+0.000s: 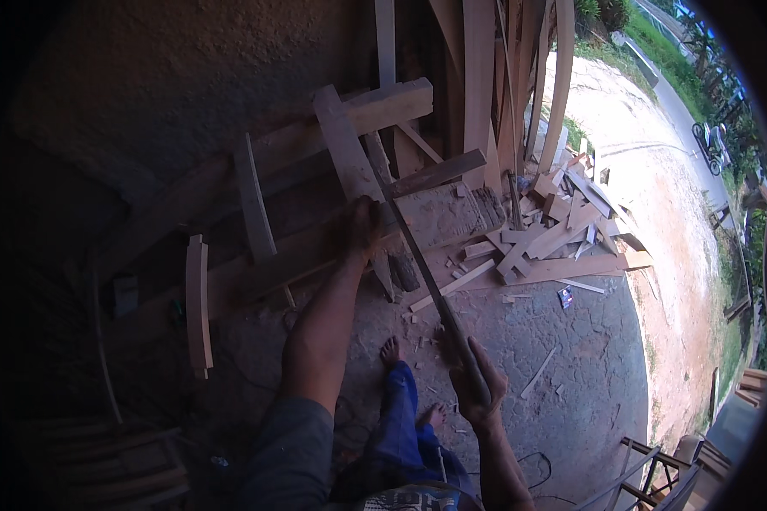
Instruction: The person uses a hand saw to cut a wooden plank clamped to a workbench. After cutting, they handle the separated pieces and briefly use a hammer on the wood.
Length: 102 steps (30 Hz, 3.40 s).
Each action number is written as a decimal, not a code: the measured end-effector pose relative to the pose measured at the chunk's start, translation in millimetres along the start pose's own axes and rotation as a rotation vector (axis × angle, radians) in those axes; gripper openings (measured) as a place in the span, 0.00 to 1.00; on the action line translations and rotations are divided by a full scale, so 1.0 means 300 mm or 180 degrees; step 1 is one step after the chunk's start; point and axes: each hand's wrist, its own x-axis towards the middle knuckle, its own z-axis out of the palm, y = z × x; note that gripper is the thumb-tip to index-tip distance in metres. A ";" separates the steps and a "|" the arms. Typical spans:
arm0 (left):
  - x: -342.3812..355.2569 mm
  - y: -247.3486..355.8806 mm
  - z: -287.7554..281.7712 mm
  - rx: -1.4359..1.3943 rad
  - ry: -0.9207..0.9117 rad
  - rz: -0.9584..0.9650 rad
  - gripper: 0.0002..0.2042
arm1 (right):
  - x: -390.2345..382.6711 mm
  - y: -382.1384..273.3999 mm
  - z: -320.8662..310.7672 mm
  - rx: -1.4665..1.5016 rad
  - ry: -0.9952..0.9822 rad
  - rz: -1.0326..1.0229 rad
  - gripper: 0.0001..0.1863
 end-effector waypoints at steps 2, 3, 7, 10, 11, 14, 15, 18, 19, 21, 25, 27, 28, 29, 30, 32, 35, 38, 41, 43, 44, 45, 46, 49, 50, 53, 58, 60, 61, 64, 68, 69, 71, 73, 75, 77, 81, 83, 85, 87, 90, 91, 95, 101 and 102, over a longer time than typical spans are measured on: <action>0.005 -0.013 0.010 -0.0036 0.0023 -0.0030 0.15 | 0.007 0.001 -0.001 -0.0013 0.0003 -0.0100 0.31; 0.008 -0.022 0.017 -0.0021 0.0020 -0.0056 0.15 | 0.008 0.006 0.000 0.0010 -0.0012 -0.0109 0.31; 0.021 -0.051 0.058 -0.0045 -0.0014 -0.0212 0.15 | 0.002 0.029 0.002 0.0058 -0.0086 -0.0114 0.31; 0.024 -0.058 0.081 -0.0057 0.0070 -0.0219 0.14 | -0.003 0.039 0.004 0.0106 -0.0082 -0.0126 0.31; 0.023 -0.058 0.085 -0.0051 0.0115 -0.0195 0.14 | -0.003 0.041 0.007 0.0127 -0.0066 -0.0131 0.31; 0.018 -0.061 0.081 0.0069 0.0195 -0.0095 0.13 | 0.011 0.024 0.012 0.0099 -0.0046 -0.0174 0.31; 0.015 -0.060 0.078 0.0071 0.0200 -0.0056 0.13 | 0.005 0.025 0.010 0.0086 -0.0071 -0.0133 0.31; 0.016 -0.055 0.066 0.0086 0.0192 -0.0007 0.13 | -0.004 0.029 0.006 0.0070 -0.0117 -0.0036 0.31; 0.016 -0.043 0.058 0.0092 0.0163 -0.0045 0.13 | 0.000 0.029 0.007 0.0072 -0.0117 -0.0007 0.31; 0.016 -0.032 0.055 0.0099 0.0141 -0.0078 0.13 | 0.003 0.031 0.006 0.0081 -0.0112 0.0013 0.32; 0.006 -0.012 0.040 0.0174 0.0198 -0.0026 0.13 | -0.010 0.025 -0.010 0.0037 -0.0052 -0.0147 0.32; 0.014 -0.022 0.053 0.0146 0.0248 0.0078 0.13 | -0.010 0.022 -0.011 0.0043 -0.0065 -0.0110 0.31; 0.023 -0.042 0.059 0.0091 0.0282 0.0147 0.13 | -0.003 0.018 -0.007 0.0087 -0.0117 -0.0003 0.31; 0.025 -0.060 0.064 0.0036 0.0317 0.0215 0.13 | 0.003 0.014 -0.003 0.0132 -0.0169 0.0104 0.31; 0.016 -0.077 0.071 0.0126 0.0205 0.0117 0.14 | 0.007 0.017 0.006 0.0120 -0.0162 0.0093 0.31; 0.014 -0.056 0.065 0.0281 -0.0026 -0.0046 0.14 | 0.018 0.035 0.019 0.0077 -0.0114 0.0068 0.31; 0.021 -0.092 0.056 0.0145 -0.0037 0.0019 0.15 | -0.011 0.004 -0.017 -0.0006 -0.0203 0.0101 0.31; 0.007 0.006 0.002 0.0440 -0.0200 -0.0055 0.14 | -0.096 0.000 -0.099 -0.0165 -0.0013 -0.0239 0.29; 0.020 -0.052 0.026 0.0323 -0.0248 -0.0120 0.16 | -0.057 -0.001 -0.052 -0.0214 -0.0120 -0.0199 0.29; 0.025 -0.023 0.030 0.0472 -0.0326 -0.0211 0.17 | 0.072 0.008 0.022 -0.0011 -0.0187 0.0068 0.29; 0.027 -0.003 0.030 0.0548 -0.0369 -0.0241 0.17 | 0.133 0.032 0.058 0.0090 -0.0260 0.0303 0.29; 0.024 -0.004 0.025 0.0564 -0.0164 -0.0168 0.15 | 0.158 0.038 0.081 0.0217 -0.0350 0.0546 0.30; 0.014 -0.009 0.027 0.0574 0.0014 -0.0096 0.13 | 0.145 0.037 0.083 0.0224 -0.0378 0.0563 0.29; 0.016 -0.011 0.018 0.0665 0.0075 -0.0064 0.11 | 0.026 0.028 0.015 0.0078 -0.0378 0.0444 0.29; 0.012 -0.011 0.021 0.0693 0.0000 -0.0102 0.11 | -0.052 0.012 -0.037 -0.0098 -0.0346 0.0299 0.28; 0.015 -0.073 0.047 0.0541 0.0272 0.0361 0.12 | -0.168 0.023 -0.102 0.0008 -0.0183 0.0062 0.30; 0.017 -0.041 0.072 0.0408 0.0065 0.0087 0.10 | 0.138 0.043 0.081 0.0441 -0.0344 0.0575 0.28; 0.025 -0.007 0.059 0.0428 0.0063 0.0036 0.09 | 0.179 0.058 0.106 0.0365 -0.0241 0.0417 0.28; 0.021 -0.018 0.049 0.0418 0.0125 0.0017 0.09 | 0.187 0.056 0.121 0.0361 -0.0217 0.0355 0.28; 0.022 -0.058 0.038 0.0423 0.0181 0.0156 0.08 | -0.067 0.041 -0.015 -0.0528 -0.0160 -0.0185 0.28; 0.019 -0.079 0.078 0.0164 0.0250 0.0326 0.07 | -0.227 0.050 -0.095 -0.0178 -0.0094 -0.0102 0.28; 0.021 -0.082 0.089 0.0119 0.0259 0.0284 0.07 | -0.188 0.041 -0.074 -0.0174 -0.0109 -0.0144 0.28; 0.027 -0.099 0.127 0.0036 0.0309 0.0241 0.07 | 0.043 0.064 0.052 -0.0175 -0.0097 -0.0131 0.28; 0.036 -0.178 0.146 0.0523 0.0356 0.0650 0.08 | 0.175 0.057 0.132 0.0324 -0.0196 0.0123 0.29; 0.048 -0.163 0.140 0.0557 0.0338 0.0649 0.08 | 0.226 0.033 0.141 0.0299 -0.0285 0.0156 0.29; 0.028 -0.078 0.114 0.0135 0.0271 0.0182 0.07 | 0.051 0.090 0.049 -0.0231 -0.0179 0.0007 0.29; 0.017 -0.127 0.088 0.0154 0.0606 0.0574 0.06 | -0.226 0.084 -0.102 -0.0144 -0.0176 -0.0154 0.28; 0.023 -0.105 0.084 0.0113 0.0536 0.0561 0.06 | -0.161 0.059 -0.058 -0.0250 -0.0163 -0.0171 0.27; 0.024 -0.062 0.085 0.0077 0.0308 0.0397 0.06 | 0.092 0.092 0.078 -0.0026 -0.0159 0.0022 0.28; 0.026 -0.026 0.082 0.0082 0.0238 0.0262 0.06 | 0.209 0.095 0.143 0.0296 -0.0165 0.0231 0.29; 0.013 -0.070 0.087 0.0142 0.0416 0.0235 0.06 | 0.134 0.072 0.123 0.0278 -0.0309 0.0710 0.28; 0.023 -0.114 0.093 0.0137 0.0568 0.0363 0.07 | 0.012 0.091 0.060 -0.0188 -0.0327 0.0209 0.28; 0.018 -0.101 0.100 0.0134 0.0653 0.0509 0.07 | -0.300 0.095 -0.112 -0.0294 -0.0181 -0.0201 0.28; 0.042 -0.111 0.131 0.0156 0.0264 0.0261 0.07 | 0.190 0.125 0.149 0.0230 -0.0158 0.0037 0.28; 0.051 -0.106 0.128 0.0154 0.0224 0.0264 0.07 | 0.206 0.124 0.163 0.0272 -0.0219 0.0189 0.28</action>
